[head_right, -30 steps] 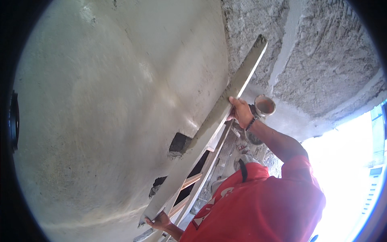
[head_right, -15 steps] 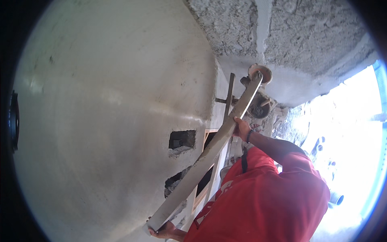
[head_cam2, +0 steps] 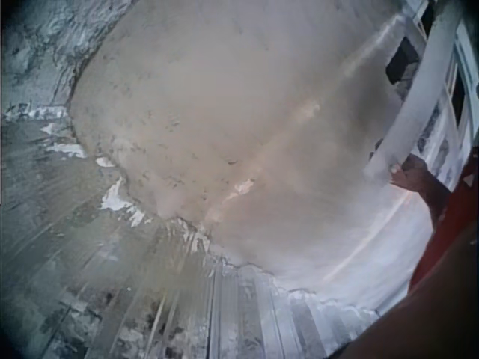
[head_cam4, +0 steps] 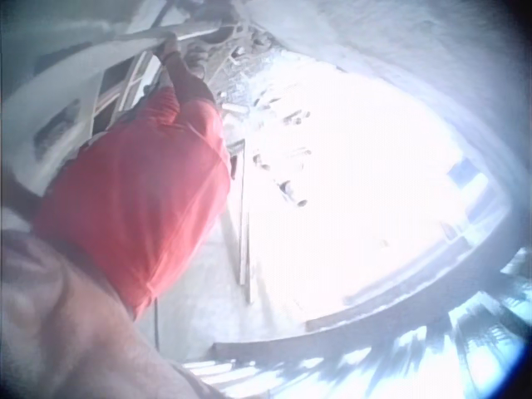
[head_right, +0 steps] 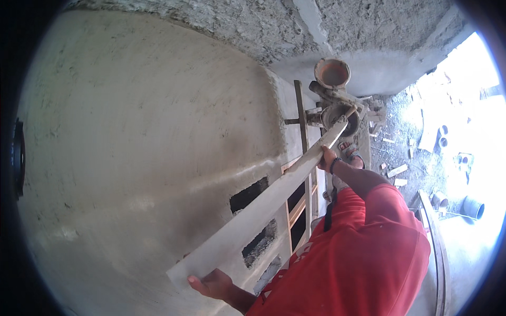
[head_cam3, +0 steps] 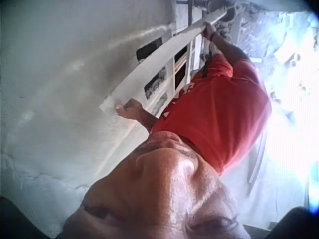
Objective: The person applies plaster to a concrete wall using a trowel and then smooths it with a long wooden straightedge.
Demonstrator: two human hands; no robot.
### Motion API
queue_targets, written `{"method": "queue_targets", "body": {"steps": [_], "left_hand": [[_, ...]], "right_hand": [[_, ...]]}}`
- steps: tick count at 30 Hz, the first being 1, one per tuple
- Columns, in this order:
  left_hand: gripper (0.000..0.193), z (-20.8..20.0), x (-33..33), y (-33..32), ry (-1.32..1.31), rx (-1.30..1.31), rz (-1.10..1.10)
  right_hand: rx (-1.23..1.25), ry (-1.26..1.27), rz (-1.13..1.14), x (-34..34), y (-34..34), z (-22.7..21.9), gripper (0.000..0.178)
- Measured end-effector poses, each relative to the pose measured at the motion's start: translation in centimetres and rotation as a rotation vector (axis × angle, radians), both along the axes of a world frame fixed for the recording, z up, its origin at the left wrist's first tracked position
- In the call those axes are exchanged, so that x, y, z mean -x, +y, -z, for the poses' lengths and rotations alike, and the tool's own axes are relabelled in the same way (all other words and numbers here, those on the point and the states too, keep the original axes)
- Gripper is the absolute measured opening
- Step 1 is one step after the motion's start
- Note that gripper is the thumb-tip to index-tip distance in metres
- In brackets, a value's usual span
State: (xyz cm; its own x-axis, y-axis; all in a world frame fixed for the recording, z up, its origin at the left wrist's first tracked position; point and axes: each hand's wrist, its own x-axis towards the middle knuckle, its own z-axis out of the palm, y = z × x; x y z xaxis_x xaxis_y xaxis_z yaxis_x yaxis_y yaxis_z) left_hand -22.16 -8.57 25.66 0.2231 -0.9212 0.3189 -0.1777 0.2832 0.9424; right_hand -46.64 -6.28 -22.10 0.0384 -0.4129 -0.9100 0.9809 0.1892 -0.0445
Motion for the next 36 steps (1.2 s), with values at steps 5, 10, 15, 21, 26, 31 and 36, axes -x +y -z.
{"method": "queue_targets", "body": {"steps": [5,10,15,21,26,31,36], "left_hand": [[0.074,1.3,8.2,-2.9,-0.047,0.127,0.273],[0.083,5.7,13.3,-5.2,-0.082,0.057,0.634],[0.079,11.6,19.2,-7.7,-0.024,0.054,0.765],[0.076,14.1,22.4,-10.8,0.166,0.098,0.807],[0.074,13.5,23.7,-12.0,0.265,0.079,0.822],[0.083,12.3,22.9,-14.0,0.232,-0.035,1.015],[0.088,14.1,21.8,-18.0,0.217,-0.070,1.028]], "right_hand": [[-0.081,-0.021,0.056,3.2,-0.9,1.4,0.031],[-0.145,-0.091,0.051,6.3,-0.6,2.0,0.029],[-0.166,-0.102,0.013,7.8,-1.0,2.7,0.030],[-0.255,-0.058,-0.042,8.7,-2.1,3.9,0.034],[-0.031,0.101,-0.438,10.9,1.2,2.8,0.049],[0.121,1.416,-1.995,16.8,6.1,19.2,0.048],[-0.464,1.132,-0.957,24.2,2.4,32.0,0.068]]}}
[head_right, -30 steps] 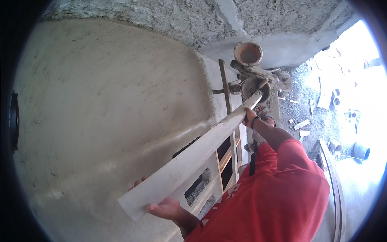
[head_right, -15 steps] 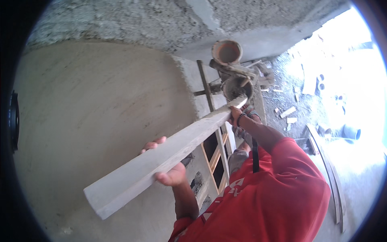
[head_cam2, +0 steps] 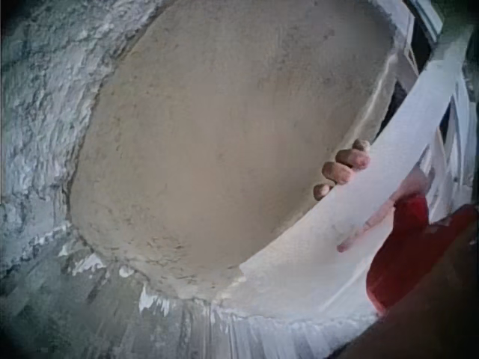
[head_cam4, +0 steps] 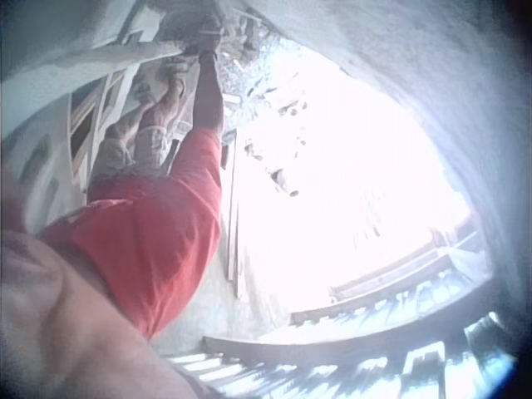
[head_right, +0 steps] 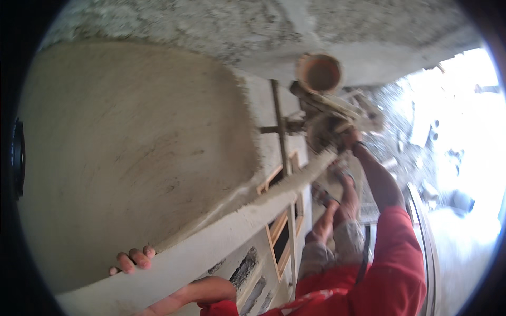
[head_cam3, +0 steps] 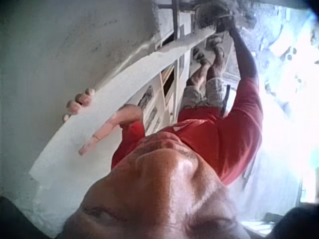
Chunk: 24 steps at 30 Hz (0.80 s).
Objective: The person applies plaster to a concrete wall using a trowel and then smooths it with a long wooden straightedge.
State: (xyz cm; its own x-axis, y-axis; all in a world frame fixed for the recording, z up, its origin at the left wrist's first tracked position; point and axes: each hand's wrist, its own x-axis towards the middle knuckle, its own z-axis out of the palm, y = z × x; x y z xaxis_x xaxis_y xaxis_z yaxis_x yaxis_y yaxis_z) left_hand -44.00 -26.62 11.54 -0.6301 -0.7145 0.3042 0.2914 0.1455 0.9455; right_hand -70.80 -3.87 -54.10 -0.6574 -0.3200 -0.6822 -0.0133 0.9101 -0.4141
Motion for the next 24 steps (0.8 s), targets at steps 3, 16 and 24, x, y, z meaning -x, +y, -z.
{"method": "queue_targets", "body": {"steps": [3,16,24], "left_hand": [[0.087,1.4,-1.1,-1.4,-0.009,0.019,-0.047],[0.085,4.5,-3.6,-1.8,-0.034,0.023,-0.076],[0.085,4.2,-4.7,-0.5,0.004,0.057,-0.036]], "right_hand": [[-0.093,0.190,-0.149,2.1,-4.3,3.0,0.075],[-0.309,0.107,-0.389,1.1,-8.5,3.6,0.039],[-0.124,0.100,-0.767,-2.5,-8.0,-2.0,0.034]]}}
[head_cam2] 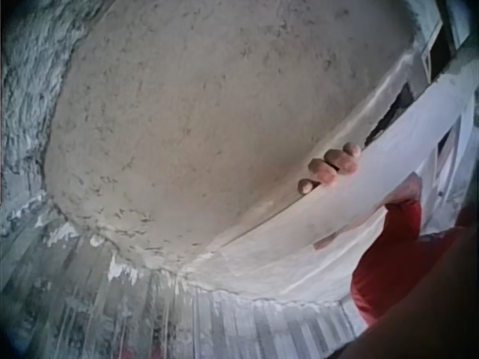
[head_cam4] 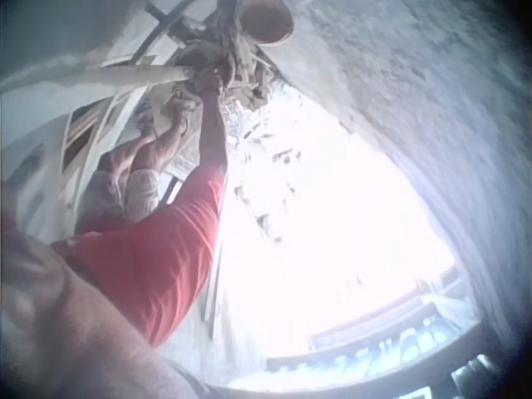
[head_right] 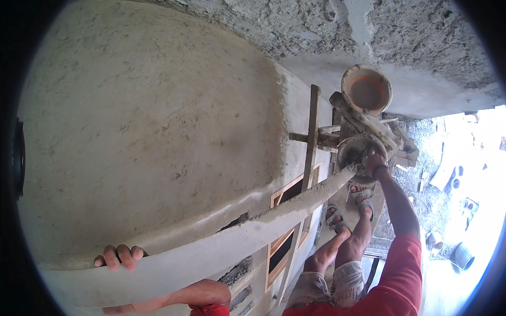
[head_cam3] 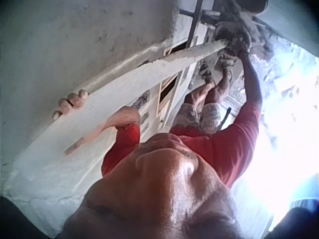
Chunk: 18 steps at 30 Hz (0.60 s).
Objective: The person applies plaster to a concrete wall using a trowel and then smooths it with a long wooden straightedge.
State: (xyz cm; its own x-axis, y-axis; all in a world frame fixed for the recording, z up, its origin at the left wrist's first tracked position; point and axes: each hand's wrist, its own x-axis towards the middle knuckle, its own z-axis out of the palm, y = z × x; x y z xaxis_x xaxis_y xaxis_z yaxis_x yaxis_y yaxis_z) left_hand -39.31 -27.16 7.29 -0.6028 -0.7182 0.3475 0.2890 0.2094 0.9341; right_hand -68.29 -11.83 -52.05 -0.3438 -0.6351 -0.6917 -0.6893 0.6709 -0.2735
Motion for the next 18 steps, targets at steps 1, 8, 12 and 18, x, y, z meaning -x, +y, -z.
{"method": "queue_targets", "body": {"steps": [1,8,12,18], "left_hand": [[0.085,-0.2,0.0,0.1,0.007,0.005,0.006],[0.083,-1.0,1.3,0.8,0.078,0.112,-0.061],[0.077,-1.4,2.7,2.1,0.121,0.048,-0.021],[0.087,-1.2,3.2,1.9,0.095,-0.006,0.152]], "right_hand": [[0.031,0.000,0.048,-1.1,0.8,-1.0,0.034],[0.358,0.116,0.182,-3.4,6.8,-6.5,0.029],[0.342,0.111,0.129,-2.6,8.3,-5.8,0.027],[0.241,0.116,0.190,-2.7,10.7,-10.8,0.027]]}}
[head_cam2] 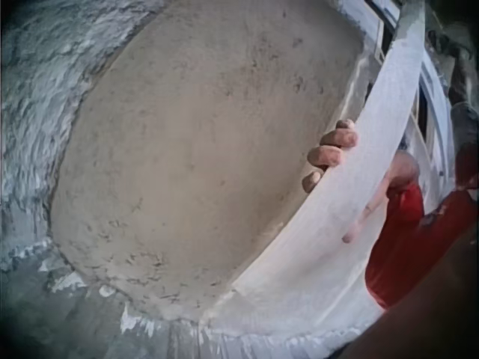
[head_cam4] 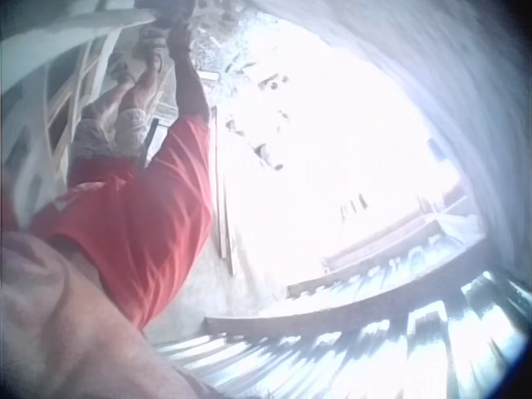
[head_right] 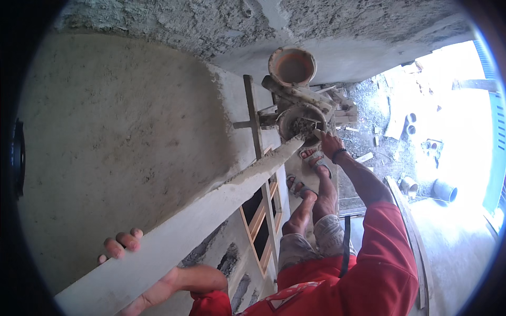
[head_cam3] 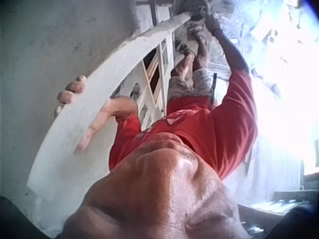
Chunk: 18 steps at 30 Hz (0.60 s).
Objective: The person applies plaster to a concrete wall using a trowel and then smooths it with a long wooden straightedge.
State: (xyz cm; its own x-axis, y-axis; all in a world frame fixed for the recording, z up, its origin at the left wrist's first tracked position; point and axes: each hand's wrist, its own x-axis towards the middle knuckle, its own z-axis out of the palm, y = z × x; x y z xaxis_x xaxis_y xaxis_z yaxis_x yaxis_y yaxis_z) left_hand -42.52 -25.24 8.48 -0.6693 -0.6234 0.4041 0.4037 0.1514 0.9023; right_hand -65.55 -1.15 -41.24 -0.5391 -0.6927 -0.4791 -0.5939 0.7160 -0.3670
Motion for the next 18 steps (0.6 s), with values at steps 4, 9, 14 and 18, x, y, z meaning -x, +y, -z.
{"method": "queue_targets", "body": {"steps": [4,9,14,18], "left_hand": [[0.086,-0.3,-0.1,0.4,-0.007,0.025,0.027],[0.080,-1.0,-0.8,0.4,-0.213,0.177,-0.027],[0.079,-1.7,-0.1,-0.1,-0.292,0.203,-0.005],[0.079,-1.9,-0.1,-0.8,-0.321,0.192,0.024]], "right_hand": [[0.070,-0.070,0.117,-1.2,0.4,-1.9,0.039],[0.022,-0.041,0.025,-1.6,1.4,3.0,0.043],[0.037,-0.063,0.110,-2.4,2.2,6.8,0.039],[-0.018,-0.127,0.139,-2.2,2.3,9.4,0.031]]}}
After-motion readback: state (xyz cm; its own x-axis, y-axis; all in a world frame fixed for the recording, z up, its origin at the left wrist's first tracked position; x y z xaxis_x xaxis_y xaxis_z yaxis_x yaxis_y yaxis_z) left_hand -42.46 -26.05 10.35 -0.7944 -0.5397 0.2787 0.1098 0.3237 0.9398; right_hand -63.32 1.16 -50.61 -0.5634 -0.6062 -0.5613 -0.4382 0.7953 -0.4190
